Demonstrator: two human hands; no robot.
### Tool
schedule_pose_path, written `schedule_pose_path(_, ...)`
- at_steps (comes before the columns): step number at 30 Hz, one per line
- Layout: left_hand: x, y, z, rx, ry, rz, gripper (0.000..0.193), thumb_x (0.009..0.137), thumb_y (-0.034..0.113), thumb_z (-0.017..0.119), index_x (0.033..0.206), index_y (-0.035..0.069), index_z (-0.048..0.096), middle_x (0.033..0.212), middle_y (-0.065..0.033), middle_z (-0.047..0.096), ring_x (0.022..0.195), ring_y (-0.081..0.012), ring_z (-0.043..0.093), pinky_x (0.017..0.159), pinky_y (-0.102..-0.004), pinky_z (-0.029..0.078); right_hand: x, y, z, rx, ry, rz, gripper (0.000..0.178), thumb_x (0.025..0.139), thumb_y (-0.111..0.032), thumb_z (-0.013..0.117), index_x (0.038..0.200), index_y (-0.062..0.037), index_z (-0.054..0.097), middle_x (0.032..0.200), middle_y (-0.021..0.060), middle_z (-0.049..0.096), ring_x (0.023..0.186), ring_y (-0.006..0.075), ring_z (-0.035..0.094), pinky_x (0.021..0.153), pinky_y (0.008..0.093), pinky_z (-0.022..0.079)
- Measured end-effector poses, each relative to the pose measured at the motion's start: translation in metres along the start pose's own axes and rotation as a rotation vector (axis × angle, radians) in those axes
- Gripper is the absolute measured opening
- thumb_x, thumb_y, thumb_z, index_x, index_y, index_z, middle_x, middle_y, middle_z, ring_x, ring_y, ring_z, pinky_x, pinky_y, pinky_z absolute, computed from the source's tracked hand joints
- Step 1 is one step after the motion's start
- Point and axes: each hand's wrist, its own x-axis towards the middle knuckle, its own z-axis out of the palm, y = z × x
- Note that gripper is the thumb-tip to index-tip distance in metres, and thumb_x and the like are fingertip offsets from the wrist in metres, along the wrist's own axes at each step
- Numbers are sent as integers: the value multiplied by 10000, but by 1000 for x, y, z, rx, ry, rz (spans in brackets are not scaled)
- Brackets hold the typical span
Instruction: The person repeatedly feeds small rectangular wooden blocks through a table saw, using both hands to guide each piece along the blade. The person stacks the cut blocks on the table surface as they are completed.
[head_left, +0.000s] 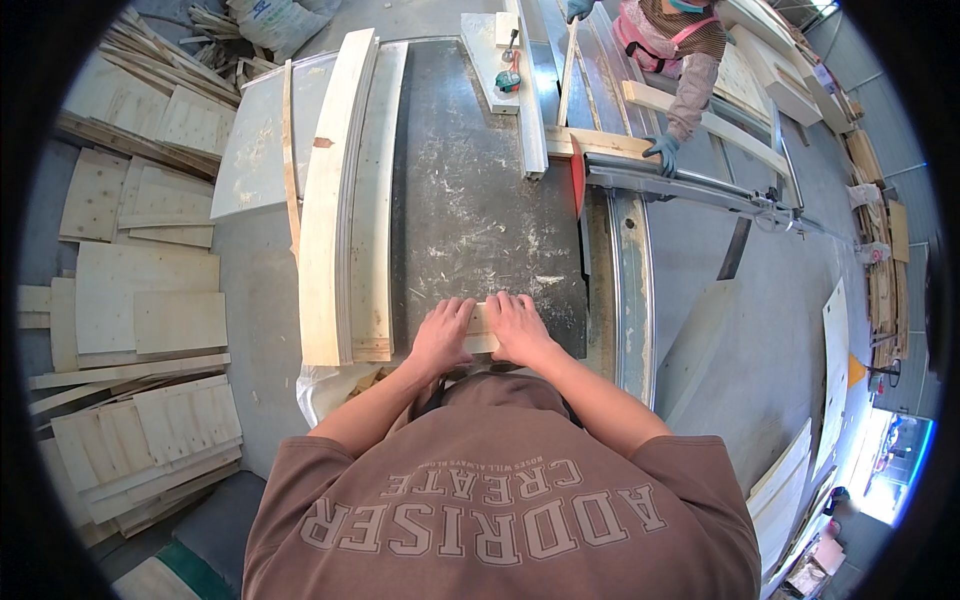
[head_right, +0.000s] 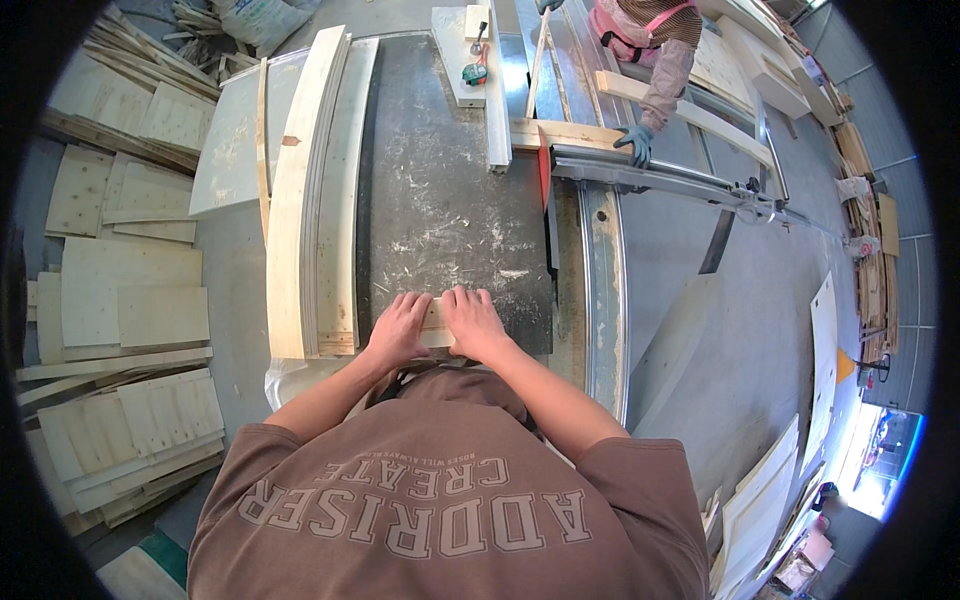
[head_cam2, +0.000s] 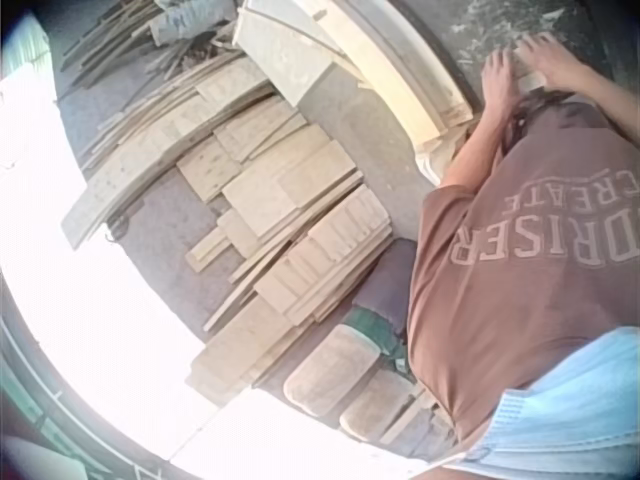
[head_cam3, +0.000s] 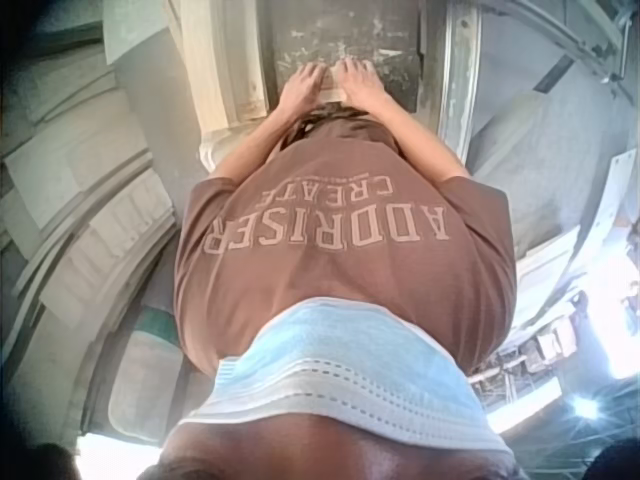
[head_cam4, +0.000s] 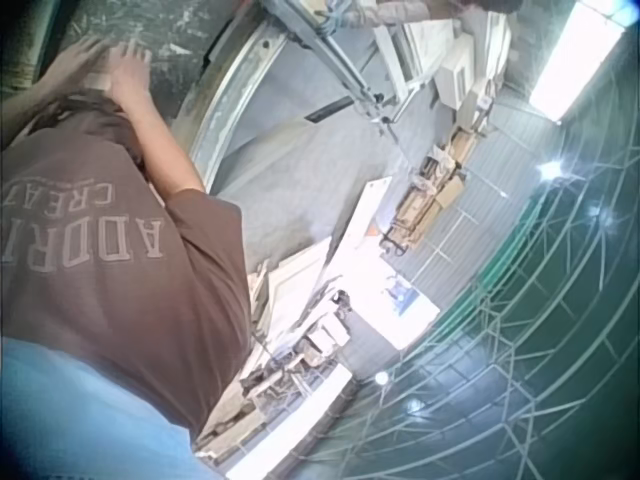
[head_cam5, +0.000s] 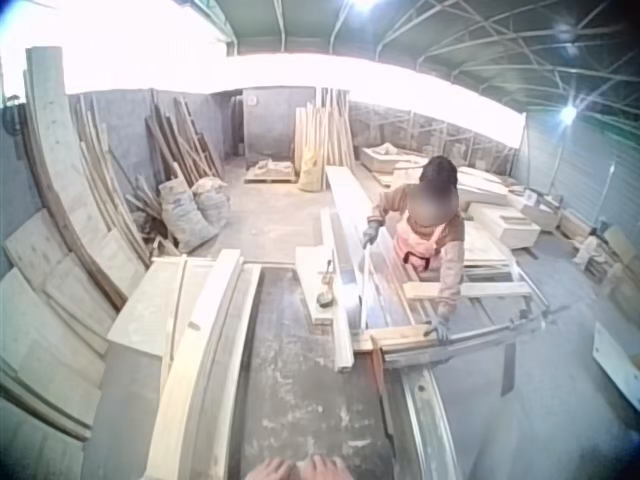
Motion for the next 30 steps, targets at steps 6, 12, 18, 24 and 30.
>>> schedule_pose_path(6, -2, -3, 8, 26, -1, -10, 1115, 622, 229, 964, 1561, 18, 401, 1471, -212, 542, 1372, -411, 522, 1172, -482, 469, 1, 1, -12, 27, -13, -35, 1050, 627, -445, 1002, 1410, 21, 480, 1329, 189, 605, 1302, 357, 591, 1142, 508, 421)
schedule_pose_path(12, -19, 18, -16, -134, 127, -68, 1174, 746, 310, 914, 1666, -12, 259, 1640, -257, 395, 1490, -447, 393, 1255, -533, 354, 10, 33, -31, 403, 165, 106, 969, 854, -623, 829, 1498, 33, 523, 1448, 185, 593, 1405, 409, 517, 1201, 501, 393)
schedule_pose_path(18, -45, 9, -19, -248, 245, -200, 1083, 820, 330, 839, 1660, -37, 262, 1622, -260, 408, 1477, -436, 383, 1259, -527, 327, 24, 86, -12, 264, 258, 246, 372, 989, -271, 708, 1234, 6, 669, 1260, 160, 660, 1223, 368, 607, 1087, 484, 461)
schedule_pose_path(24, -66, 5, -12, -268, 258, -320, 1029, 838, 308, 821, 1645, -49, 293, 1597, -266, 426, 1474, -435, 382, 1260, -518, 337, 53, 133, 20, -505, 122, 159, 703, 893, -172, 735, 1503, 97, 508, 1418, 232, 617, 1404, 361, 532, 1249, 533, 318)
schedule_pose_path(30, -73, 13, -14, -278, 261, -373, 998, 844, 271, 817, 1636, -57, 304, 1568, -279, 447, 1458, -441, 401, 1257, -515, 349, 97, 194, 40, -680, -90, 226, 777, 895, -228, 760, 1556, 65, 474, 1504, 236, 592, 1467, 383, 496, 1309, 559, 233)
